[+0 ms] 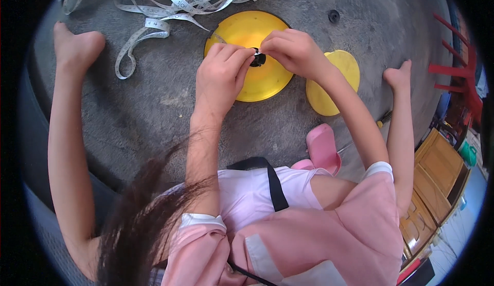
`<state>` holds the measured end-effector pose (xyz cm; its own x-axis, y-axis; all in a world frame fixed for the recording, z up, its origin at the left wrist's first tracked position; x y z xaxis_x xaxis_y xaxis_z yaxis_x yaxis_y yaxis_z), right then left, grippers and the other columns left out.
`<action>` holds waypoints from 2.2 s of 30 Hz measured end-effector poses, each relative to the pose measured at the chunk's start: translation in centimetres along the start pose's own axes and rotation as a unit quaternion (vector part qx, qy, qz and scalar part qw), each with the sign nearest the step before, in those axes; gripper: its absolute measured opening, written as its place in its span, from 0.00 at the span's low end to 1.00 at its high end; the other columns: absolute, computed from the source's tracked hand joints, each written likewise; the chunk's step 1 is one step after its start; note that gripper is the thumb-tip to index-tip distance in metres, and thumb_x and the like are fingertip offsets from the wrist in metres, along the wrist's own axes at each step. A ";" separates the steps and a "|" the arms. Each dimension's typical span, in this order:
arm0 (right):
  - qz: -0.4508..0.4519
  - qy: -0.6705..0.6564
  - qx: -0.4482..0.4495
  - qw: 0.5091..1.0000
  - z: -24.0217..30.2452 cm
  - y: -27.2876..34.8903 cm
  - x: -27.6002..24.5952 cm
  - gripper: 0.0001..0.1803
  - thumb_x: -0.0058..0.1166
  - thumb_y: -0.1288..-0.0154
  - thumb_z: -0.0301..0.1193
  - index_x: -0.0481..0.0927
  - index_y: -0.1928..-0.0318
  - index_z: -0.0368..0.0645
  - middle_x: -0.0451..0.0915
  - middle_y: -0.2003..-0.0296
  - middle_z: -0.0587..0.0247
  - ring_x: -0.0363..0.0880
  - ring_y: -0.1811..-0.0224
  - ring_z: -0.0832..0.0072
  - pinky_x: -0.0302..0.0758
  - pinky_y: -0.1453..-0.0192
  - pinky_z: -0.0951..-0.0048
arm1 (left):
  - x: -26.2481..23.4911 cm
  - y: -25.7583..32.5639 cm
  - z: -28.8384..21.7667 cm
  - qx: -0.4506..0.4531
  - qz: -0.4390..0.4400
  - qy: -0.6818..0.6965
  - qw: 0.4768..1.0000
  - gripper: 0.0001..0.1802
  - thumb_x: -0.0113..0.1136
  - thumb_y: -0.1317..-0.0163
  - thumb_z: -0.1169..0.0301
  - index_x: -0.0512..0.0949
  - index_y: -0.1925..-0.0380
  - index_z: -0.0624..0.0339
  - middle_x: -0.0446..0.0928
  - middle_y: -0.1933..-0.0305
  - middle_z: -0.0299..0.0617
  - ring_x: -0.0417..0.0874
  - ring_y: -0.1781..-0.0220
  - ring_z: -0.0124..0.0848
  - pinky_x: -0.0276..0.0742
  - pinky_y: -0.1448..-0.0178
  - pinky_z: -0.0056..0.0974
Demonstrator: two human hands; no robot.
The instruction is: The person assembles a measuring tape by fitting the tape and inner mechanism into the casing, securing the outer rim, and closing the casing with the cover by hand.
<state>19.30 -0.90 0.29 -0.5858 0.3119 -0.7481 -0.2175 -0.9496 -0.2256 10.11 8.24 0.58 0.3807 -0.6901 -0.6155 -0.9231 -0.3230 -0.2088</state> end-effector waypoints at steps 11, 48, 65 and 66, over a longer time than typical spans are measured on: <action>-0.021 -0.013 -0.003 1.000 -0.5 0.3 0.0 0.05 0.51 0.54 0.27 0.69 0.75 0.45 0.71 0.80 0.67 0.68 0.83 0.69 0.65 0.78 0.74 | 0.2 -0.9 0.0 0.031 0.007 -0.039 0.999 0.07 0.56 0.62 0.79 0.73 0.78 0.59 0.71 0.76 0.37 0.71 0.71 0.34 0.68 0.69 0.34; 0.047 0.019 -0.055 0.997 0.4 -0.8 -0.6 0.09 0.55 0.60 0.23 0.71 0.75 0.44 0.72 0.81 0.70 0.68 0.84 0.74 0.65 0.79 0.76 | 0.2 0.0 0.3 0.047 -0.018 -0.034 0.998 0.07 0.56 0.61 0.76 0.73 0.78 0.56 0.68 0.78 0.34 0.70 0.74 0.32 0.66 0.71 0.34; 0.058 0.129 -0.115 0.983 0.8 -0.2 -0.2 0.10 0.50 0.60 0.24 0.73 0.71 0.43 0.74 0.74 0.69 0.69 0.81 0.73 0.67 0.76 0.77 | 0.4 0.1 0.0 0.043 -0.001 -0.030 0.999 0.07 0.54 0.58 0.78 0.73 0.74 0.59 0.70 0.75 0.39 0.72 0.72 0.36 0.68 0.70 0.34; 0.059 0.131 -0.121 0.982 0.9 -0.2 -0.2 0.11 0.49 0.62 0.23 0.73 0.71 0.43 0.74 0.74 0.69 0.69 0.81 0.73 0.67 0.76 0.77 | 0.4 0.1 0.1 0.029 0.002 -0.019 0.999 0.07 0.54 0.57 0.78 0.73 0.74 0.59 0.70 0.75 0.40 0.73 0.72 0.36 0.68 0.70 0.34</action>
<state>18.77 -0.72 1.01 -0.3669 0.2116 -0.9059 0.0497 -0.9679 -0.2462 10.13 7.98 0.24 0.3762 -0.6662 -0.6439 -0.9264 -0.2815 -0.2500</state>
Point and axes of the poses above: each hand's wrist, its own y-axis away from the middle knuckle, its own x-axis out of the palm, z = x × y, the point moved 5 cm from there along -y, towards the middle knuckle
